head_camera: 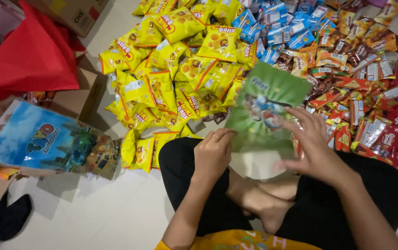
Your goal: Pack individual snack packets into a larger plastic bag.
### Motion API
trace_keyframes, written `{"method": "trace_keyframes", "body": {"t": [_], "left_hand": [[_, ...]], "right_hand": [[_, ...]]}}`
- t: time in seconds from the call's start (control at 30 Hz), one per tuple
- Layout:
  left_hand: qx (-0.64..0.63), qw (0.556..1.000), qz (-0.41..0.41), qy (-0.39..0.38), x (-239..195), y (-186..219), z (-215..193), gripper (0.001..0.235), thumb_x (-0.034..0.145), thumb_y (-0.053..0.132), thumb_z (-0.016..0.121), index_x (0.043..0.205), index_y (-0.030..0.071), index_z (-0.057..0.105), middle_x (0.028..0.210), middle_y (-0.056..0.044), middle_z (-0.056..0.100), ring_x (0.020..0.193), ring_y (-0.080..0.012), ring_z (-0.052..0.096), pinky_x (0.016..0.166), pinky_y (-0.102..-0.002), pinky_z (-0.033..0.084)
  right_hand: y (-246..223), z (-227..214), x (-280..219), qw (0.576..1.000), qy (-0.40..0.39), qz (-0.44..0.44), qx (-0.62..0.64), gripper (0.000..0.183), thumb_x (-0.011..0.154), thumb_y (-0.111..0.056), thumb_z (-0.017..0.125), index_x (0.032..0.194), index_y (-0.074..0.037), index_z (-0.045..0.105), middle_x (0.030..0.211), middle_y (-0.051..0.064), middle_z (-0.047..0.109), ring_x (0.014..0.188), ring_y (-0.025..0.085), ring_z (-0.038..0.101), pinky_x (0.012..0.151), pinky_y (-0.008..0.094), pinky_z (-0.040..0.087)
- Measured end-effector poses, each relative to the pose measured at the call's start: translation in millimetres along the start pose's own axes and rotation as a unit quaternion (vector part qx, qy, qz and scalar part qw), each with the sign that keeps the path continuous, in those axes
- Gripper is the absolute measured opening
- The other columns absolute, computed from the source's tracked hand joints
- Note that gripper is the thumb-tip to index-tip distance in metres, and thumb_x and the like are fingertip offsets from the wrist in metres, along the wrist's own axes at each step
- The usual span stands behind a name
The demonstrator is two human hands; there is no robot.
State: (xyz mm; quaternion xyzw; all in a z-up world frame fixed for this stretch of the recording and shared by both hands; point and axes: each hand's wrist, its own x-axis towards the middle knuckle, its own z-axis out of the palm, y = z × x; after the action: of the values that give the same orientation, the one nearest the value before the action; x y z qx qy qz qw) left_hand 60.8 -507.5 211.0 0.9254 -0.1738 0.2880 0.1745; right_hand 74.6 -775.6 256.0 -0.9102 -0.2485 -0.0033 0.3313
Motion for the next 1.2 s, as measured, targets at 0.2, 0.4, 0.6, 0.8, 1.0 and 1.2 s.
{"method": "trace_keyframes", "body": {"t": [0.2, 0.4, 0.6, 0.8, 1.0, 1.2], "left_hand": [[-0.039, 0.99, -0.068, -0.119, 8, 28, 0, 0.027, 0.08, 0.012, 0.068, 0.107, 0.019, 0.072, 0.09, 0.001, 0.065, 0.078, -0.0206, 0.072, 0.071, -0.031, 0.059], [-0.087, 0.937, -0.141, -0.308, 21, 9, 35, 0.024, 0.085, 0.016, 0.064, 0.106, 0.015, 0.076, 0.09, -0.009, 0.07, 0.086, -0.0322, 0.074, 0.072, -0.045, 0.062], [-0.158, 0.899, -0.195, -0.358, 22, -27, 90, 0.029, 0.087, 0.018, 0.058, 0.109, 0.017, 0.077, 0.105, -0.012, 0.073, 0.097, -0.0401, 0.073, 0.083, -0.053, 0.059], [-0.215, 0.869, -0.272, -0.352, 25, -34, 109, 0.03, 0.085, 0.019, 0.058, 0.108, 0.019, 0.078, 0.113, -0.014, 0.073, 0.103, -0.0446, 0.071, 0.087, -0.059, 0.057], [-0.208, 0.858, -0.288, -0.371, 37, -33, 106, 0.031, 0.082, 0.021, 0.059, 0.105, 0.015, 0.078, 0.111, -0.016, 0.075, 0.101, -0.0465, 0.071, 0.087, -0.061, 0.057], [-0.216, 0.874, -0.261, -0.349, 20, -47, 133, 0.038, 0.079, 0.019, 0.057, 0.11, 0.029, 0.078, 0.124, -0.001, 0.074, 0.101, -0.036, 0.071, 0.077, -0.053, 0.056]], "right_hand": [[-11, 30, -22, 0.984, 0.062, -0.028, -0.167, 0.018, 0.087, -0.042, 0.069, 0.094, -0.029, 0.078, 0.163, 0.01, 0.042, 0.15, 0.049, 0.033, 0.105, 0.069, 0.039], [88, 84, -13, 0.978, -0.041, 0.197, -0.062, 0.015, 0.095, -0.037, 0.068, 0.1, -0.035, 0.082, 0.103, -0.002, 0.081, 0.101, 0.032, 0.075, 0.091, 0.052, 0.057], [133, 100, 20, 0.949, -0.098, 0.296, -0.047, 0.047, 0.102, -0.06, 0.053, 0.102, -0.025, 0.083, 0.093, 0.014, 0.081, 0.099, 0.043, 0.074, 0.09, 0.056, 0.057], [187, 115, 70, 0.966, -0.114, 0.22, 0.08, 0.022, 0.083, -0.03, 0.082, 0.101, -0.019, 0.084, 0.116, 0.018, 0.078, 0.118, 0.046, 0.067, 0.103, 0.058, 0.05], [242, 107, 164, 0.971, 0.078, 0.147, 0.173, 0.029, 0.088, -0.007, 0.08, 0.116, -0.012, 0.076, 0.109, 0.013, 0.071, 0.114, 0.03, 0.063, 0.104, 0.043, 0.047], [262, 81, 274, 0.969, 0.152, 0.034, -0.193, 0.06, 0.086, 0.025, 0.056, 0.142, 0.001, 0.058, 0.147, 0.031, 0.045, 0.127, 0.052, 0.04, 0.083, 0.069, 0.047]]}}
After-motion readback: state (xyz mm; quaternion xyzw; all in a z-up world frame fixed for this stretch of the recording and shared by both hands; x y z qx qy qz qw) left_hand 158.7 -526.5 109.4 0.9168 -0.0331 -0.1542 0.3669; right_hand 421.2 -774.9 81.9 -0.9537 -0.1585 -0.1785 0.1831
